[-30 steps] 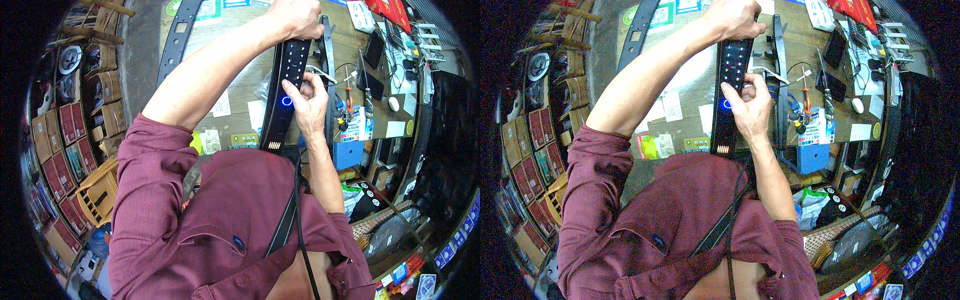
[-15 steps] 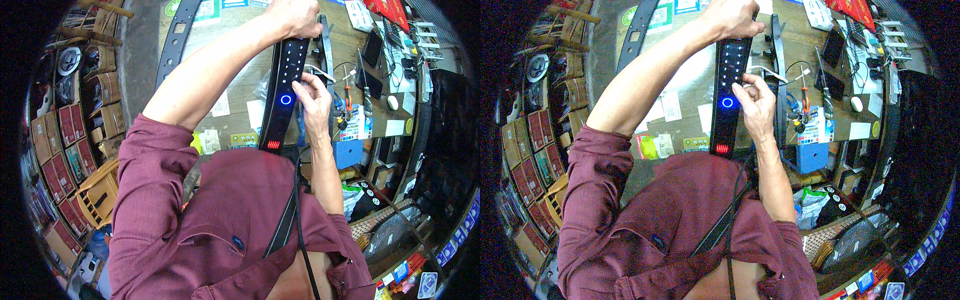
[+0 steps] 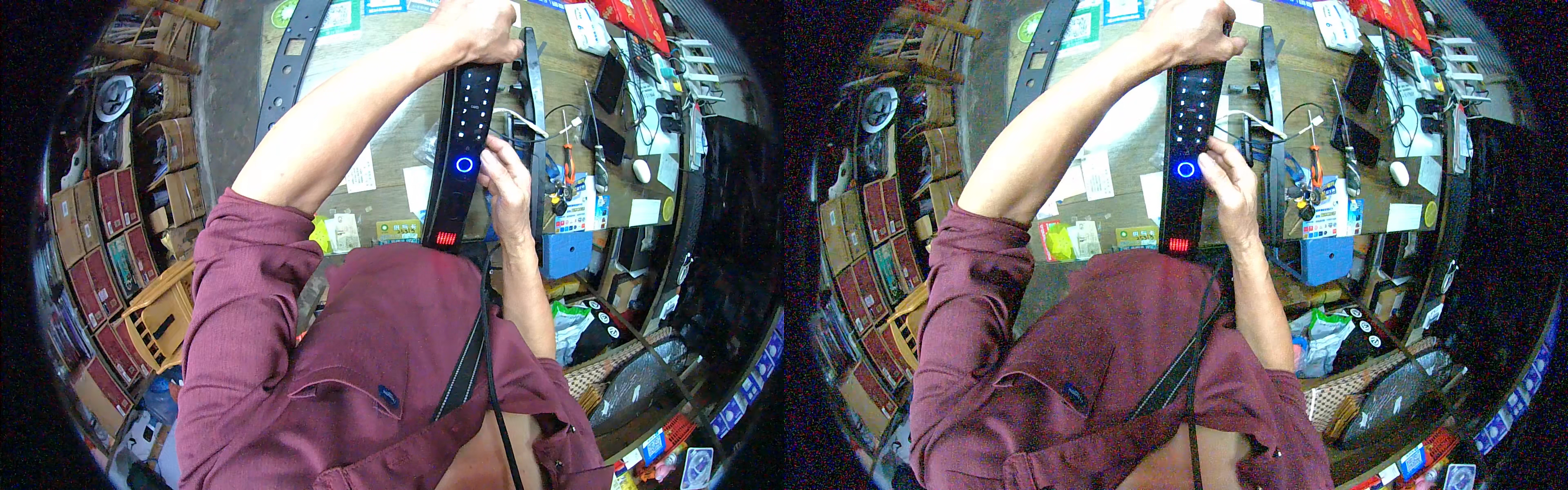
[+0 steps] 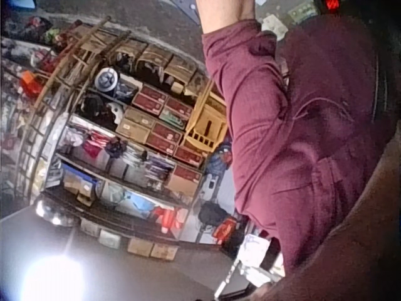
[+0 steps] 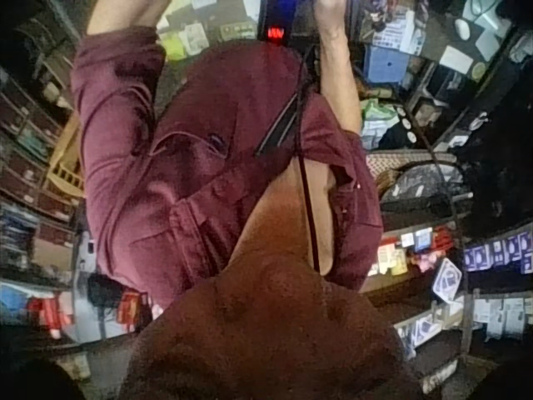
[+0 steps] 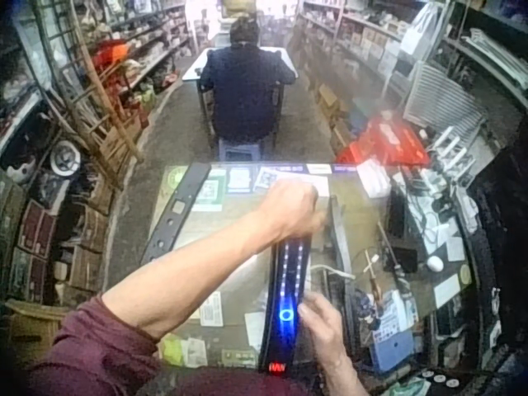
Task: The person uses a screwdriver to adjust components on a small circuit board, then connects a power cable to a black electronic device. They press buttons on the device's keypad, observing the illuminated display and indicator lights.
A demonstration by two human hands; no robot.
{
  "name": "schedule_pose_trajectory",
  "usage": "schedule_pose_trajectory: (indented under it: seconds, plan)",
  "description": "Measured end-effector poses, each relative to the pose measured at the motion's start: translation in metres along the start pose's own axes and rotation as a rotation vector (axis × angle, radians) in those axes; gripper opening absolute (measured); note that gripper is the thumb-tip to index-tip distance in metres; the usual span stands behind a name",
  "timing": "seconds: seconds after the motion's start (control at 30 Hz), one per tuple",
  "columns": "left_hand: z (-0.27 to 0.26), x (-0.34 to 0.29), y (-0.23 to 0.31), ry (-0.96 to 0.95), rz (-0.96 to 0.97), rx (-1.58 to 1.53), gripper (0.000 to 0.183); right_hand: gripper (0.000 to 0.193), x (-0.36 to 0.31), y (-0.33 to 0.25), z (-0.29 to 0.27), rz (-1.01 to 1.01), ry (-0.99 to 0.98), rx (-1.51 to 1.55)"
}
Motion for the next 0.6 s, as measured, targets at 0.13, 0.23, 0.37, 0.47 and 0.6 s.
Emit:
schedule_pose_trajectory:
  seconds: [0.13, 0.23, 0.37, 0.47, 0.6]
  plan:
    - [0.0, -0.001, 0.0, 0.008, 0.001, -0.018, 0.031, 0.046, -0.004, -0.002, 0.01, 0.002, -0.014, 0.056]
    - [-0.001, 0.0, 0.002, 0.015, 0.017, 0.005, 0.031, 0.044, -0.004, -0.004, 0.017, -0.022, -0.055, 0.084]
    - [0.0, 0.0, 0.002, 0.001, 0.003, 0.019, 0.031, 0.045, -0.002, -0.002, 0.021, -0.039, -0.092, 0.112]
    - [-0.001, -0.001, 0.002, -0.008, -0.007, 0.016, 0.032, 0.046, -0.003, -0.001, 0.02, -0.025, -0.089, 0.088]
    - [-0.001, -0.001, 0.001, -0.022, -0.004, -0.003, 0.033, 0.048, -0.003, -0.002, 0.021, -0.034, -0.098, 0.091]
Point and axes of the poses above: each hand's wrist, its own x-axis towards the middle knuckle, its own z-axis out of the palm, y = z × x, the point moved 9 cm from there along x, towards the middle knuckle, and after that the axes turned 11 degrees about -y, right-handed, at the moved point
